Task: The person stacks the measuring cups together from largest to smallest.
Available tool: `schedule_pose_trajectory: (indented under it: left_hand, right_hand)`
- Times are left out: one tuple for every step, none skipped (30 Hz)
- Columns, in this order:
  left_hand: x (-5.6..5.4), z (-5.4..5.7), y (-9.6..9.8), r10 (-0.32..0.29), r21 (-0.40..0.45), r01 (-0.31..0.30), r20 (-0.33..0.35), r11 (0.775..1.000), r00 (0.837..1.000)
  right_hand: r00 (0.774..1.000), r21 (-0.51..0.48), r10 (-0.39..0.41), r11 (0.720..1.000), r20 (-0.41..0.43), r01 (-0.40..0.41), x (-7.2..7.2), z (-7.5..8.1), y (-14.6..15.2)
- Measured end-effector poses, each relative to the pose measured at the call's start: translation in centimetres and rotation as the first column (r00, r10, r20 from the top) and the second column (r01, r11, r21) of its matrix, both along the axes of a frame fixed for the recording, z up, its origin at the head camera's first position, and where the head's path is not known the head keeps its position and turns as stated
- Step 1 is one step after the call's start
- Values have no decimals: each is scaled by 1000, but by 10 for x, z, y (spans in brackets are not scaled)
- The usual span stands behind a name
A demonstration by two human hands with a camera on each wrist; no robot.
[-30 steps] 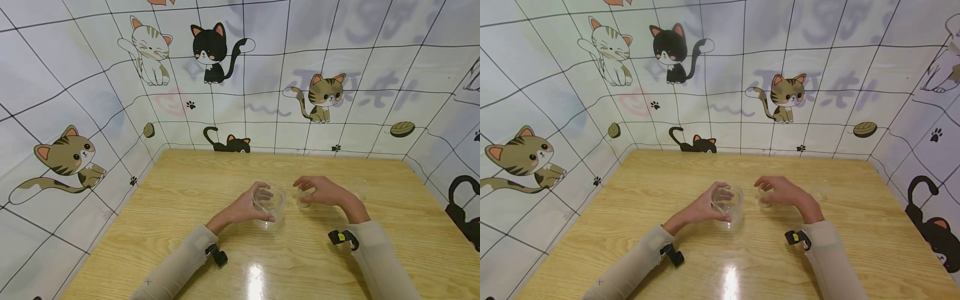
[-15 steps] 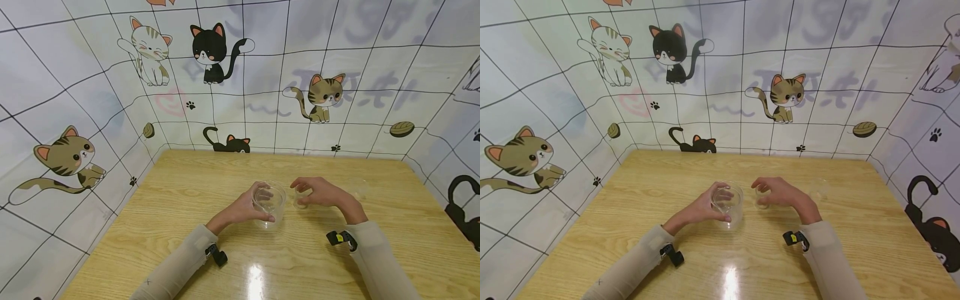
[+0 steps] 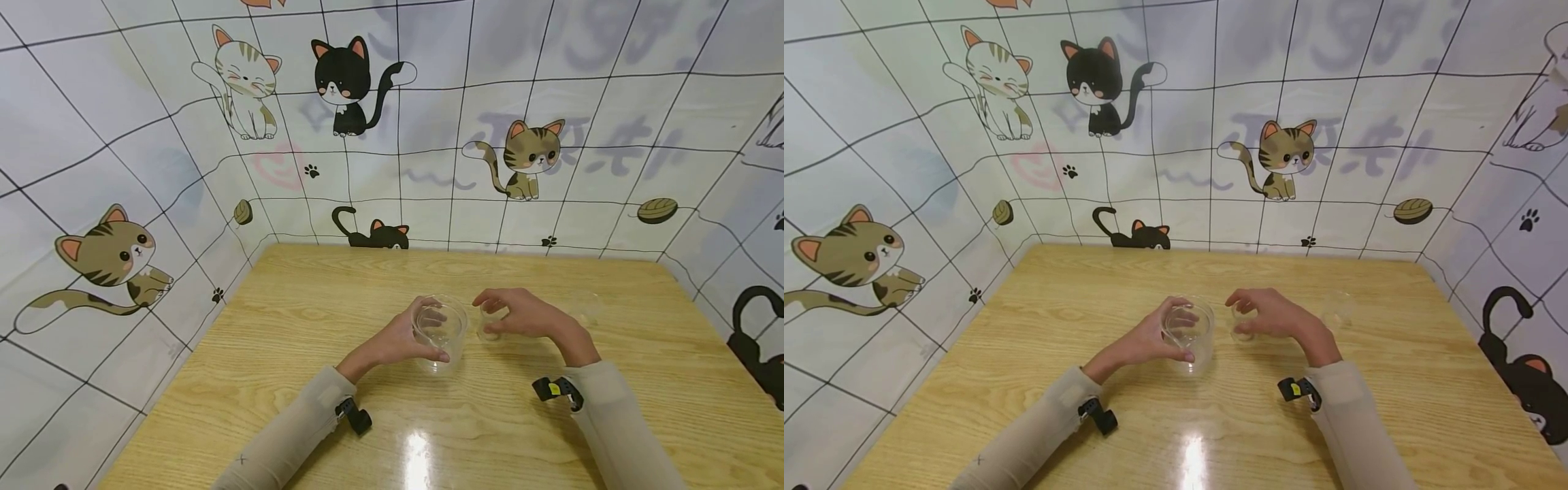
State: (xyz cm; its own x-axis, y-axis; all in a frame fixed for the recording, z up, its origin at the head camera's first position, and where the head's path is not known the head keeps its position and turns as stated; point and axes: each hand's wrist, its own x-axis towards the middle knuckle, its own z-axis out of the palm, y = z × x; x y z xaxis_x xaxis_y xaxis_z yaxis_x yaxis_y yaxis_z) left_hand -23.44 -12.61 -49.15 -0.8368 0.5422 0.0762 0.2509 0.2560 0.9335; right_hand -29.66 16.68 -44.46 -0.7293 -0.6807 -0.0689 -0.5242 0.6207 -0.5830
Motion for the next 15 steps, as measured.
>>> schedule_pose_trajectory:
  left_hand:
    - [0, 0, 0, -2, 2, 2, 1, 1000, 1000]
    - [0, 1, 0, -3, 5, 3, 4, 1000, 1000]
    - [0, 1, 0, -4, 7, 4, 4, 1000, 1000]
    - [0, 1, 0, -4, 9, 4, 6, 1000, 1000]
    - [0, 1, 0, -6, 11, 6, 7, 1000, 1000]
    - [0, 1, 0, -6, 12, 6, 7, 1000, 1000]
    - [0, 1, -1, -7, 12, 7, 5, 1000, 1000]
    - [0, 1, -1, -7, 12, 7, 6, 1000, 1000]
    - [0, 0, -1, -7, 13, 7, 4, 1000, 1000]
    - [0, 0, -1, -8, 13, 8, 5, 1000, 1000]
    - [0, 0, -1, -9, 13, 9, 5, 1000, 1000]
    - [0, 1, -1, -8, 12, 8, 4, 1000, 1000]
    - [0, 1, -1, -8, 12, 8, 4, 1000, 1000]
    - [0, 1, -1, -8, 11, 8, 5, 1000, 1000]
    - [0, 1, -1, -7, 9, 7, 3, 1000, 1000]
  right_hand:
    - [1000, -1, 2, 1000, 0, -2, 0, 1, 0]
    - [1000, -3, 4, 1000, 2, -4, 1, 1, 0]
    - [1000, -1, 6, 1000, 1, -6, 1, 2, -1]
    - [1000, -2, 8, 1000, 1, -8, 1, 3, -1]
    - [1000, -2, 10, 1000, 1, -10, 2, 4, -1]
    - [1000, -3, 12, 1000, 0, -12, 2, 5, -1]
    - [1000, -4, 12, 1000, -1, -12, 3, 6, -2]
    - [1000, -3, 12, 1000, -3, -13, 3, 7, -2]
    - [1000, -4, 13, 1000, -8, -13, 4, 8, -2]
    - [1000, -6, 13, 1000, -11, -13, 4, 9, -3]
    - [1000, -8, 14, 1000, -16, -14, 5, 9, -3]
    - [1000, -10, 15, 1000, -21, -16, 5, 10, -3]
    - [1000, -12, 16, 1000, -26, -16, 6, 11, -4]
    - [999, -12, 17, 1000, -31, -17, 7, 12, -4]
    - [999, -14, 17, 1000, -35, -17, 7, 12, -4]
